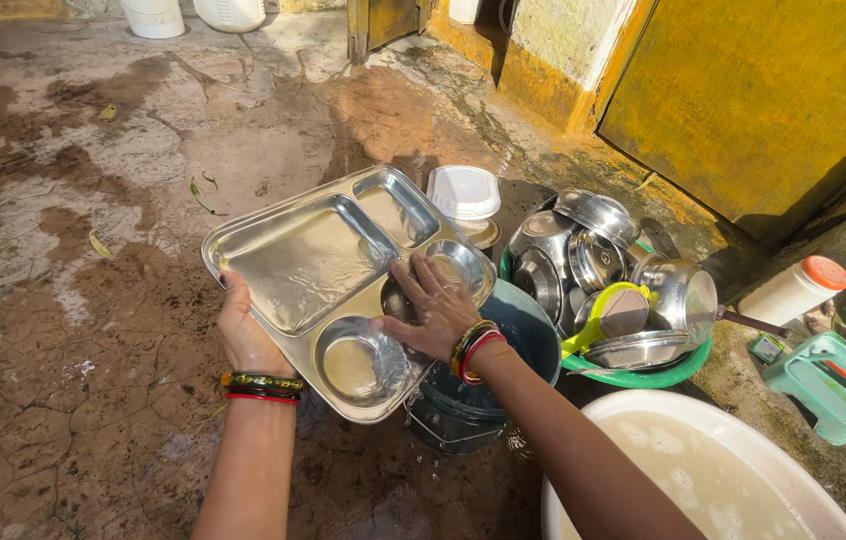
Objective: The person washes metal bowls, plates, and a wooden cutting board by hand using a soapy sponge in a basin of water. They scrub each item, rinse them, and set them aside on the ground.
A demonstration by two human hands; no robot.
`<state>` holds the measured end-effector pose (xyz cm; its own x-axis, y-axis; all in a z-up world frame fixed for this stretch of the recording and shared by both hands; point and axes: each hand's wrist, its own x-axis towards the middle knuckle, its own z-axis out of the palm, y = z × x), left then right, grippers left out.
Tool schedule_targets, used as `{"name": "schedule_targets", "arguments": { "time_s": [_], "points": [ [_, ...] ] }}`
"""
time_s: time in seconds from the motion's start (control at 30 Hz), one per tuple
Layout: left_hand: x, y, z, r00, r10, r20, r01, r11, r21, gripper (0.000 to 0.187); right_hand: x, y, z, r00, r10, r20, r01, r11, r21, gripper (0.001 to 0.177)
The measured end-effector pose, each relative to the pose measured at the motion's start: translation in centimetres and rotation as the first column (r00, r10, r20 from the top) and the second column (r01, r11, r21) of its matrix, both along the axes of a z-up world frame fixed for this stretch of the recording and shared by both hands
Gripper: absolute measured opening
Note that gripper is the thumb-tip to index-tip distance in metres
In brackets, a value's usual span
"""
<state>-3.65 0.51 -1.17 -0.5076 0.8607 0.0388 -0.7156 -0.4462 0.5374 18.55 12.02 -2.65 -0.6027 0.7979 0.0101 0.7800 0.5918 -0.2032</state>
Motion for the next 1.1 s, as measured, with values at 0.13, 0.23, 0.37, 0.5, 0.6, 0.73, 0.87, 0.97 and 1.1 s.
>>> {"name": "schedule_targets", "arguments": {
  "time_s": [0.13,0.23,0.37,0.5,0.6,0.73,0.87,0.97,1.1],
  "points": [
    [-0.9,-0.6,0.1,1.0,-0.014,-0.023,0.014,1.0,-0.028,0.064,6.2,8.8,-11.6,0.92,-0.239,-0.311,0.274,0.959,0.074,0.065],
    [-1.5,-0.6,-0.1,0.999,0.001,-0.043,-0.003,0.999,-0.041,0.064,10.3,12.1,-18.0,0.535,-0.671,-0.513,0.414,0.738,-0.533,0.061],
    [-1.7,-1.6,1.4,0.994,0.007,-0.112,-0.013,0.999,-0.052,0.065,13.1,11.7,-19.5,-0.264,-0.943,-0.205,-0.28,0.278,-0.919,0.056],
    [-0.7,-2.2,4.0,0.986,0.071,-0.153,-0.074,0.997,-0.019,0.061,10.8,8.7,-15.6,-0.331,-0.915,-0.232,-0.48,0.375,-0.793,0.051],
    [0.6,-2.1,5.3,0.965,0.172,-0.2,-0.175,0.985,0.001,0.057,7.9,7.4,-10.7,-0.124,-0.807,-0.577,-0.36,0.579,-0.732,0.048],
    [0.5,-0.8,4.5,0.984,0.171,-0.058,-0.178,0.972,-0.153,0.056,6.0,5.6,-6.8,0.885,-0.003,-0.465,0.12,0.968,0.222,0.048],
    [-1.8,0.4,0.0,0.961,0.116,0.25,-0.041,0.958,-0.285,0.054,9.3,4.6,-2.5,0.778,-0.168,-0.605,0.273,0.958,0.084,0.043],
    [-3.0,1.1,-3.4,0.969,0.029,0.244,0.054,0.943,-0.329,0.05,12.2,3.5,2.0,0.44,-0.435,-0.785,0.287,0.897,-0.336,0.053],
    [-1.7,0.9,-3.7,0.937,-0.156,0.313,0.272,0.887,-0.373,0.048,14.3,2.0,5.3,0.013,-0.715,-0.699,-0.268,0.671,-0.692,0.062]
  ]
}}
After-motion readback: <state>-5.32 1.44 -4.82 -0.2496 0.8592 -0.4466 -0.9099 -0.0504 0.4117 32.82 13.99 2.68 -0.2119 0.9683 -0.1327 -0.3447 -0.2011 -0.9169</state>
